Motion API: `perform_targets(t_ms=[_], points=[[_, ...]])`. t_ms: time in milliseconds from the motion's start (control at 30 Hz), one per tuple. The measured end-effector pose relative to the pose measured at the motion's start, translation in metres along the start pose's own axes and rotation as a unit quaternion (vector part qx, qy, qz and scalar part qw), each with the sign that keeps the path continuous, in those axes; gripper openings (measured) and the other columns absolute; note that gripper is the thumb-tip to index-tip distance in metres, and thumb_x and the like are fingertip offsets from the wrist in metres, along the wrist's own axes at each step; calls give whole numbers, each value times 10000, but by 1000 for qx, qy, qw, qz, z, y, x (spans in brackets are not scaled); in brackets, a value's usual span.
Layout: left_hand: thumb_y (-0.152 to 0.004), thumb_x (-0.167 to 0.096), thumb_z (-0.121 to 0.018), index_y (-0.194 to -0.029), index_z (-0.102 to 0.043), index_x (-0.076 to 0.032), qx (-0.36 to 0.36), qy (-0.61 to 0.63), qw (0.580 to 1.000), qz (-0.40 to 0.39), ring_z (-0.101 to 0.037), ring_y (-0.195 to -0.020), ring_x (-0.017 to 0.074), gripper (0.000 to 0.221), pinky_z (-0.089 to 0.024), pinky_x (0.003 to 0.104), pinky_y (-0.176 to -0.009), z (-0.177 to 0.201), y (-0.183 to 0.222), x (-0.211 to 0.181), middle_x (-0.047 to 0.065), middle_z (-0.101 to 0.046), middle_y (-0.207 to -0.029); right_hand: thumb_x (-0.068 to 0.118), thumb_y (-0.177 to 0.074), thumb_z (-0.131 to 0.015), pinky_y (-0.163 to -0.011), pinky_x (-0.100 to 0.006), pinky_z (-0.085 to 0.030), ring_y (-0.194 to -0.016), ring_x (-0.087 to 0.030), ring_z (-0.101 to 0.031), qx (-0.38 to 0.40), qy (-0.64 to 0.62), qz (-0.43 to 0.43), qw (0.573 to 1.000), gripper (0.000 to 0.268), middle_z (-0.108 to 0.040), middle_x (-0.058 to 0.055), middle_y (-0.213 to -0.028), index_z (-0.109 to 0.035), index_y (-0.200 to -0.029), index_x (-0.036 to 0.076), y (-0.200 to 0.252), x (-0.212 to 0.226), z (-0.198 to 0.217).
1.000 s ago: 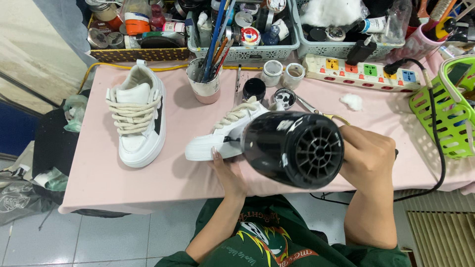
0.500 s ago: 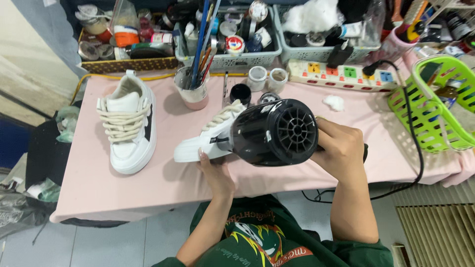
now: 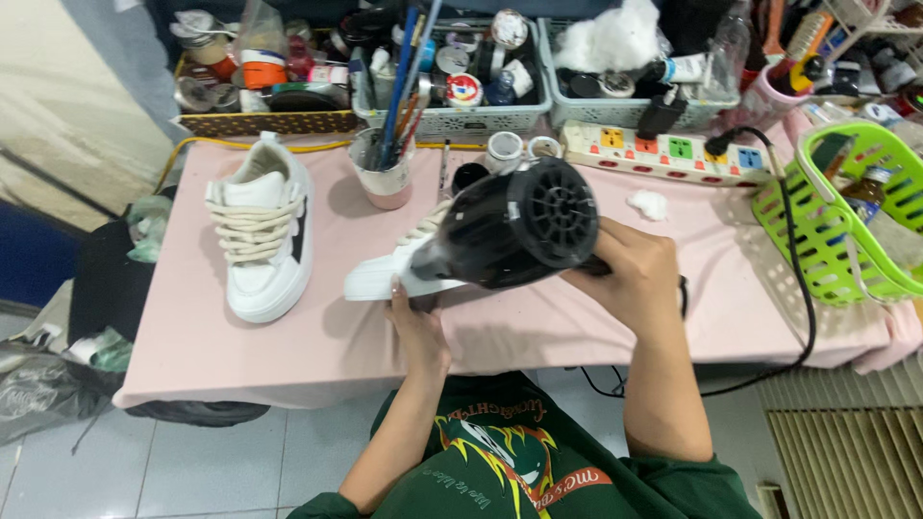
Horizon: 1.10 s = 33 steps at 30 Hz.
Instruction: The person paints a black wave pattern onto the side of a white sneaker using a thin brush and black paint, then dries the paint using a handheld hair dryer.
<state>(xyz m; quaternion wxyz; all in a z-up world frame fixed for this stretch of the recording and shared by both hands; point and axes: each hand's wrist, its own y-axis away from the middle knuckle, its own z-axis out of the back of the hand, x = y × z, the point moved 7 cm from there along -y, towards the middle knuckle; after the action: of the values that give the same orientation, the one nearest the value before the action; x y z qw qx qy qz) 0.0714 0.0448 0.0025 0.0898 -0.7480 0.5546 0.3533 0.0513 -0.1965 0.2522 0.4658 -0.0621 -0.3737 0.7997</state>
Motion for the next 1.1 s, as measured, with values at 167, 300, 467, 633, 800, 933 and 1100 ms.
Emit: perform_targets(t_ms=[167,300,467,633,800,933,1100], points=[[-963,-414,-567,-1545,-157,-114,45,-19,999,11,-449,-1396,290,772,-427,519,-1121,-5,7,-13,124,-386,-1532,138,-666,-902,-664,-354,-534,-763,-263,-694,-10,1,-26,1000,369,-724,-83,-957,-714,-978,74,4,-10,18],[-985,-393,-566,-1540,-131,-110,41,-23,999,27,-440,-1409,285,760,-425,493,-1144,0,3,-11,138,-367,-1543,127,-663,-901,-656,-352,-525,-744,-260,-689,-12,-9,-47,999,399,-710,-83,-891,-732,-1020,67,-1,-7,13],[-978,-368,-583,-1519,-151,-109,31,-15,999,37,-410,-1422,260,739,-415,490,-1151,10,-2,-1,125,-339,-1550,161,-684,-917,-628,-346,-513,-695,-251,-678,-3,-11,-16,1000,343,-706,-69,-852,-724,-955,79,-9,7,-3],[-974,-388,-573,-1527,-150,-125,28,-26,998,51,-422,-1413,260,744,-410,467,-1134,6,-1,-5,119,-347,-1554,182,-708,-934,-613,-350,-495,-670,-243,-661,-5,22,-42,999,336,-688,-75,-818,-723,-946,77,7,-10,4],[-955,-388,-609,-1537,-153,-84,21,-37,998,49,-441,-1398,273,800,-462,462,-1118,1,2,-13,144,-364,-1542,135,-746,-917,-628,-286,-503,-676,-181,-683,-27,9,-95,995,322,-700,-68,-828,-718,-988,58,34,-37,19],[-938,-383,-618,-1534,-136,-84,14,-40,997,64,-440,-1394,266,823,-474,481,-1129,0,3,-13,145,-358,-1523,116,-733,-937,-608,-263,-499,-647,-167,-688,-30,-15,-94,995,340,-710,-70,-841,-718,-986,60,31,-40,9],[-938,-367,-622,-1548,-167,-75,26,-44,998,47,-438,-1384,276,815,-439,481,-1130,-3,1,-20,148,-370,-1527,96,-708,-926,-610,-278,-500,-672,-189,-684,-15,-46,-93,994,333,-705,-89,-810,-721,-965,44,19,-38,-3]])
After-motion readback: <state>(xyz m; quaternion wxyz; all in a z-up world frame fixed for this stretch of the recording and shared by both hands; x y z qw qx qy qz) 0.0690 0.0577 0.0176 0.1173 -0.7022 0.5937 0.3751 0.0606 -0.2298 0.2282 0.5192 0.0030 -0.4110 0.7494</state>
